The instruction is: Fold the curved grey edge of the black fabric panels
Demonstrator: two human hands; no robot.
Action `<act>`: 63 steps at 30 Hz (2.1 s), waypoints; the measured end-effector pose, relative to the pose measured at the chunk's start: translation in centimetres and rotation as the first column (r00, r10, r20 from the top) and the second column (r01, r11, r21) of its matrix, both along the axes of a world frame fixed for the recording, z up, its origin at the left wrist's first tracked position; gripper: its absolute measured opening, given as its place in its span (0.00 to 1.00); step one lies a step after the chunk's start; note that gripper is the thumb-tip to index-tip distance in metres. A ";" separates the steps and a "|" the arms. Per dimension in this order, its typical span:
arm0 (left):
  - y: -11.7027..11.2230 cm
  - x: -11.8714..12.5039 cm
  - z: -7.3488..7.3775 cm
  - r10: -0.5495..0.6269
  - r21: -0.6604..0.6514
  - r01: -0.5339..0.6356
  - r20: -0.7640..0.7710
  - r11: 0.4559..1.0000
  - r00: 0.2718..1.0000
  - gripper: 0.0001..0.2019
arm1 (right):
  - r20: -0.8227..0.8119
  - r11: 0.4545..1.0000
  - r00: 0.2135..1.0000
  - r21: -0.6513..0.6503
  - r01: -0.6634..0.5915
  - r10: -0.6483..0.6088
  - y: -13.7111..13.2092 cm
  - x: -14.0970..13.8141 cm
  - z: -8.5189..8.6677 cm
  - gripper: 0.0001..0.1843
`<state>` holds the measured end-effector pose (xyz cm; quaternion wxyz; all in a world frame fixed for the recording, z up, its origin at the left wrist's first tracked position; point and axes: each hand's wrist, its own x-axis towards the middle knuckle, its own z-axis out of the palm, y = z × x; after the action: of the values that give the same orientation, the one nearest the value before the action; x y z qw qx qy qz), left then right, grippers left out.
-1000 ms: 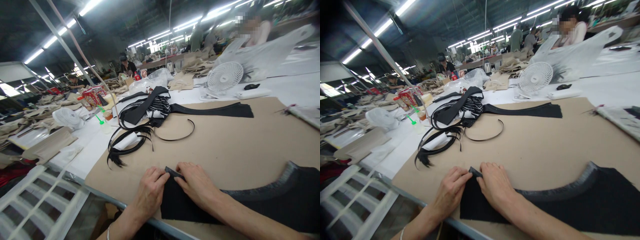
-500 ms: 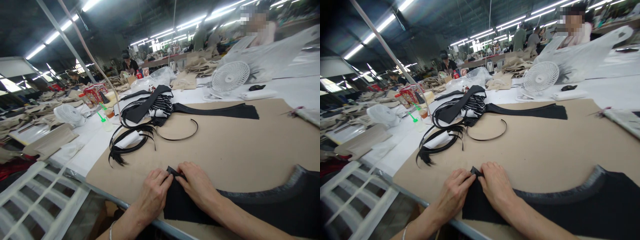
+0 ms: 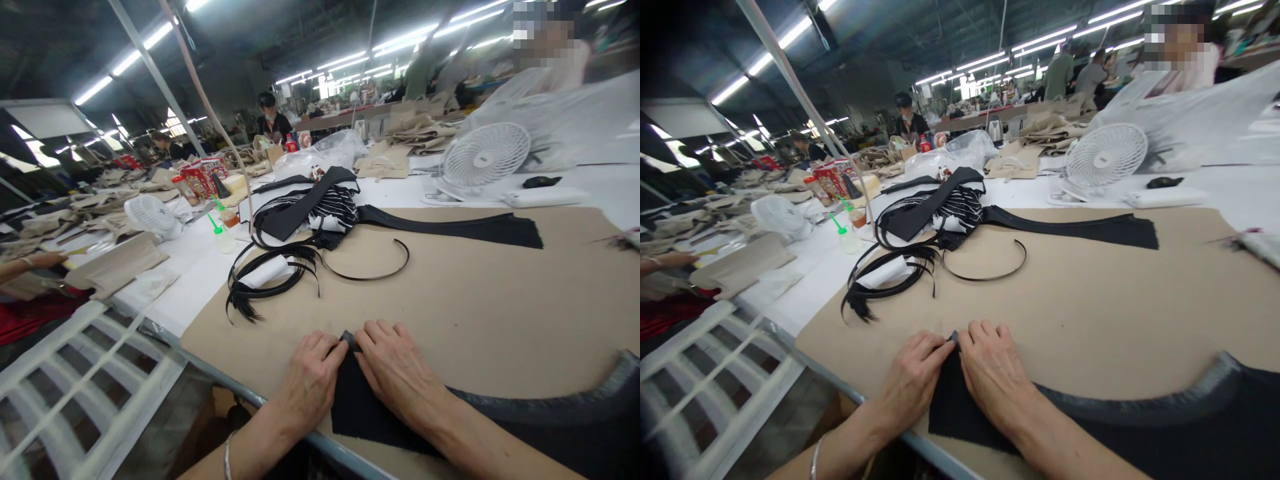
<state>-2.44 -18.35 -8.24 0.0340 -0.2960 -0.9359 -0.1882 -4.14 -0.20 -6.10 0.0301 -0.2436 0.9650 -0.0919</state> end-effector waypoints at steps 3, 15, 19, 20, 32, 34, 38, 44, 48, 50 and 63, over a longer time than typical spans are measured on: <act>-0.1 0.1 0.2 0.004 -0.013 -0.004 0.033 1.000 0.999 0.19 | -0.033 0.995 0.998 0.087 -0.041 0.044 -0.7 -0.2 -0.2 0.05; -1.0 0.4 0.8 0.005 -0.081 -0.006 -0.021 0.997 1.000 0.14 | -0.324 0.980 0.930 0.150 -0.132 0.175 -2.5 0.4 -1.9 0.10; -1.2 0.3 0.8 0.009 -0.102 -0.012 -0.029 0.995 1.000 0.15 | -0.383 0.982 0.904 0.057 -0.181 0.189 -2.0 0.6 -2.6 0.10; -1.2 0.4 0.8 0.009 -0.109 -0.013 -0.034 0.994 0.999 0.15 | -0.397 0.980 0.897 0.039 -0.194 0.193 -1.9 0.6 -2.6 0.10; -1.4 0.4 0.6 -0.010 -0.164 -0.003 -0.082 0.987 0.997 0.14 | -0.482 0.950 0.873 -0.232 -0.209 0.075 -0.5 0.9 -2.7 0.17; -1.3 0.5 0.6 -0.007 -0.174 -0.010 -0.091 0.985 0.996 0.14 | -0.489 0.945 0.869 -0.245 -0.217 0.072 -0.4 1.0 -2.7 0.16; -1.3 0.5 0.6 -0.018 -0.174 -0.001 -0.107 0.985 0.994 0.13 | -0.471 0.945 0.872 -0.203 -0.255 0.134 -0.5 1.0 -2.9 0.15; -1.3 0.5 0.5 -0.013 -0.168 -0.005 -0.110 0.986 0.994 0.13 | -0.428 0.944 0.885 -0.173 -0.282 0.186 -0.2 1.0 -2.8 0.15; -1.3 0.6 0.4 -0.010 -0.160 -0.007 -0.104 0.987 0.995 0.14 | -0.411 0.938 0.892 -0.193 -0.288 0.189 0.0 1.2 -2.6 0.15; -1.3 0.5 0.3 -0.006 -0.157 -0.010 -0.099 0.988 0.995 0.14 | -0.408 0.937 0.893 -0.195 -0.289 0.191 0.1 1.2 -2.6 0.15; -1.2 0.2 0.3 0.074 0.033 -0.074 -0.030 0.997 0.997 0.15 | -0.364 0.933 0.910 -0.212 -0.290 0.200 0.6 1.1 -2.6 0.18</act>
<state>-2.25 -19.59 -7.97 0.0601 -0.2634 -0.9425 -0.1968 -3.02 0.38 -8.71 -0.1562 -0.3777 0.8966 -0.1706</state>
